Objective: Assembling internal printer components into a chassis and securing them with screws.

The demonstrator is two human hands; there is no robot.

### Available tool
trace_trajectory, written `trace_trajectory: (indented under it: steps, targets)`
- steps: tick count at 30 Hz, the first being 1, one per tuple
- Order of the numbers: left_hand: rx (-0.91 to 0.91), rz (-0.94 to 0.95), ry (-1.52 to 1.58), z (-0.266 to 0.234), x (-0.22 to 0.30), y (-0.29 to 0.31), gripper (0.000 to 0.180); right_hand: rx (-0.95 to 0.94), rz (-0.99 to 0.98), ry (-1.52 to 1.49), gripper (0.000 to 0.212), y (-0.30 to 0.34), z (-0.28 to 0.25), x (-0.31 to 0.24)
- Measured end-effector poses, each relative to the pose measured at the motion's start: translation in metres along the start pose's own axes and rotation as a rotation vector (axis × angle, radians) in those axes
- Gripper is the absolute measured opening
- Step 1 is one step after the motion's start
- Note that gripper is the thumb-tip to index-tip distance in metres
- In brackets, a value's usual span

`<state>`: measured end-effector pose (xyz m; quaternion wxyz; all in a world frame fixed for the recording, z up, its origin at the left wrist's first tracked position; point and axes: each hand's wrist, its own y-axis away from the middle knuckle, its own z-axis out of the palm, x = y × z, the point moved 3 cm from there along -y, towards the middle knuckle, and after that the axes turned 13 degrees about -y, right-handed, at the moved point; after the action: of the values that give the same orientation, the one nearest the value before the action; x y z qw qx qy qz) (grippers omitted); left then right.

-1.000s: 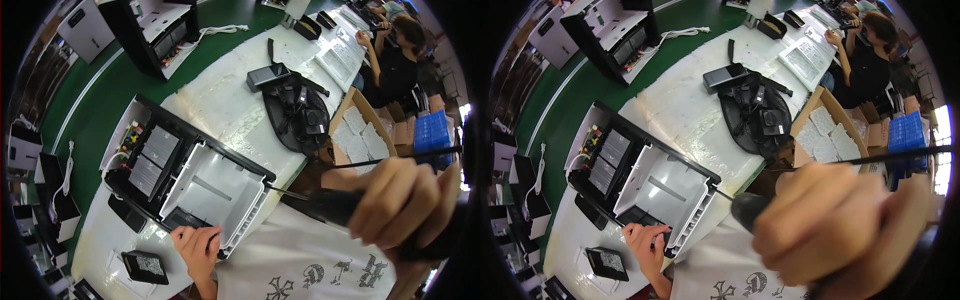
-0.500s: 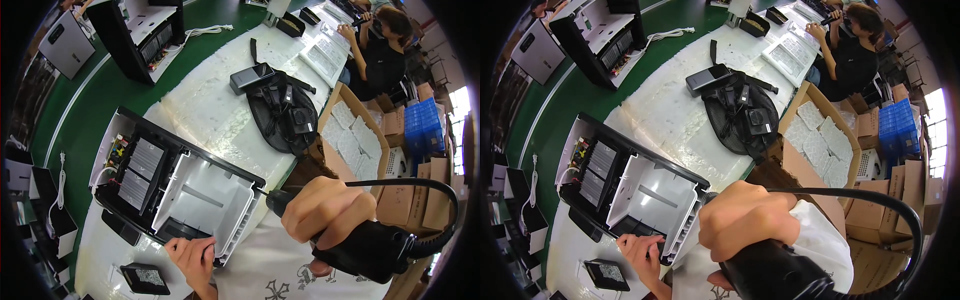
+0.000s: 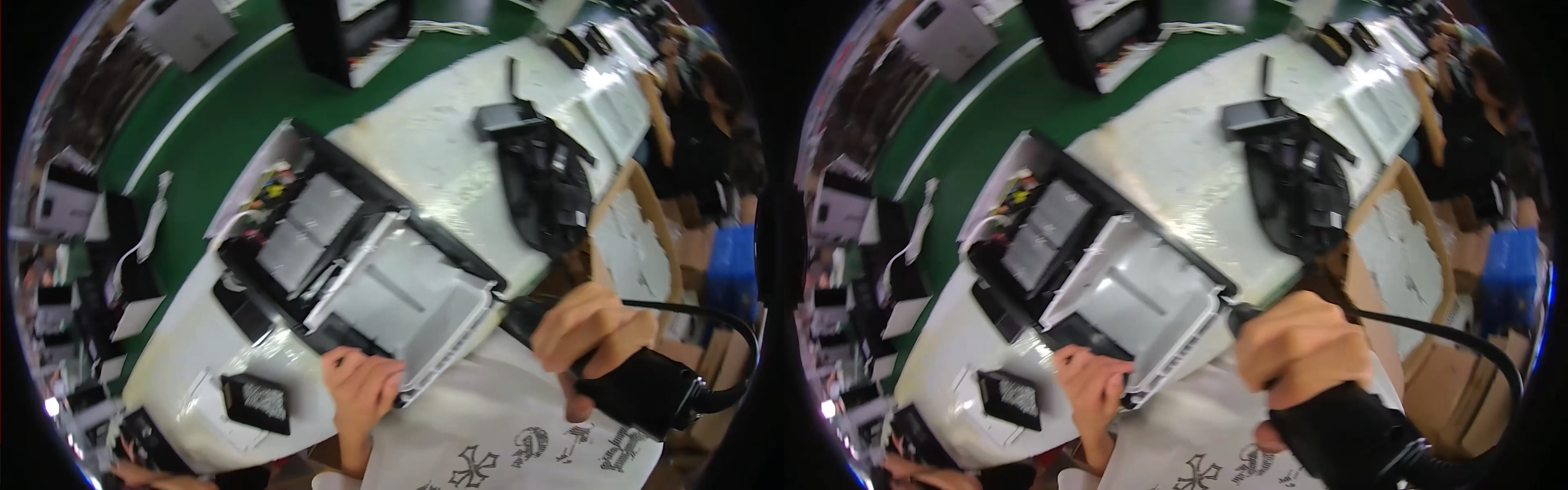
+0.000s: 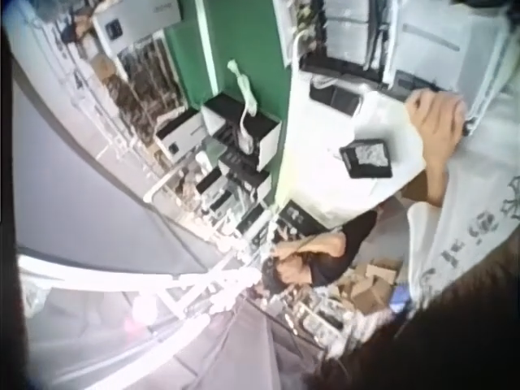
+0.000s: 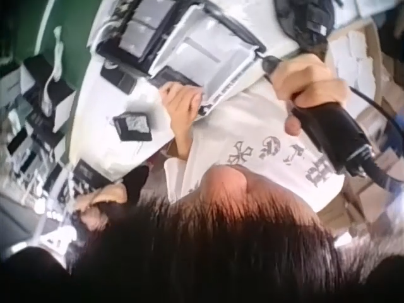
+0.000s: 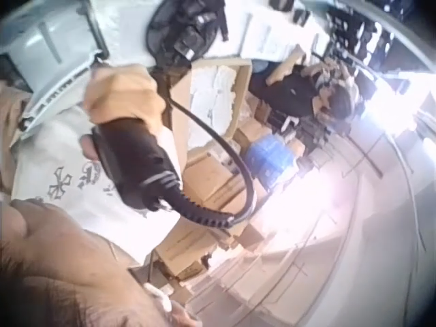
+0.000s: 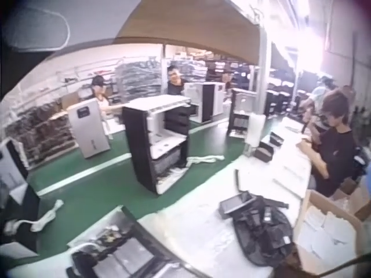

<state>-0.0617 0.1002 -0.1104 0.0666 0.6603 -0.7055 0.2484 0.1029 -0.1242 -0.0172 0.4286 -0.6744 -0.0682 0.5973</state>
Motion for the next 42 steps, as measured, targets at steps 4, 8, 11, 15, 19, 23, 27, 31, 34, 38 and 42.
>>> trace_trajectory:
  steps: [4, 8, 11, 15, 19, 23, 27, 31, 34, 38, 42]
  targets:
    - [0.02, -0.01, -0.048, -0.002, -0.006, 0.016, 0.009, 0.012, -0.089, -0.085, 0.05, 0.009, 0.006, 0.026]
    - [0.048, 0.037, -0.017, -0.002, -0.001, 0.016, 0.012, 0.152, -0.185, -0.137, 0.047, 0.015, 0.01, 0.034]
    - [0.063, 0.073, -0.063, -0.001, -0.001, 0.022, 0.017, 0.1, -0.205, -0.207, 0.045, 0.013, 0.007, 0.037]
    - [0.086, 0.13, -0.121, 0.005, -0.001, 0.043, 0.023, 0.019, -0.086, -0.316, 0.043, 0.015, 0.004, 0.04]
    - [0.13, 0.183, -0.154, 0.014, -0.006, 0.051, 0.026, 0.01, -0.023, -0.377, 0.043, 0.011, 0.007, 0.037]
    - [0.194, 0.249, -0.143, 0.01, -0.003, 0.047, 0.032, -0.195, -0.069, -0.502, 0.043, 0.01, -0.003, 0.043]
    - [0.215, 0.296, -0.179, 0.011, -0.003, 0.047, 0.034, -0.338, -0.028, -0.415, 0.044, -0.004, -0.01, 0.03]
    - [0.206, 0.363, -0.224, 0.012, -0.003, 0.046, 0.028, -0.148, -0.282, -0.502, 0.043, -0.005, -0.032, -0.01]
    - [0.259, 0.395, -0.268, 0.007, 0.001, 0.038, 0.024, 0.363, -0.688, -0.532, 0.046, 0.016, -0.037, -0.054]
    - [0.41, 0.421, -0.195, -0.002, 0.005, 0.02, 0.021, 0.676, -1.055, -0.306, 0.039, 0.033, -0.027, -0.081]
    - [0.544, 0.286, -0.058, -0.05, 0.006, -0.023, 0.021, 0.678, -1.39, -0.303, 0.043, 0.043, -0.023, -0.073]
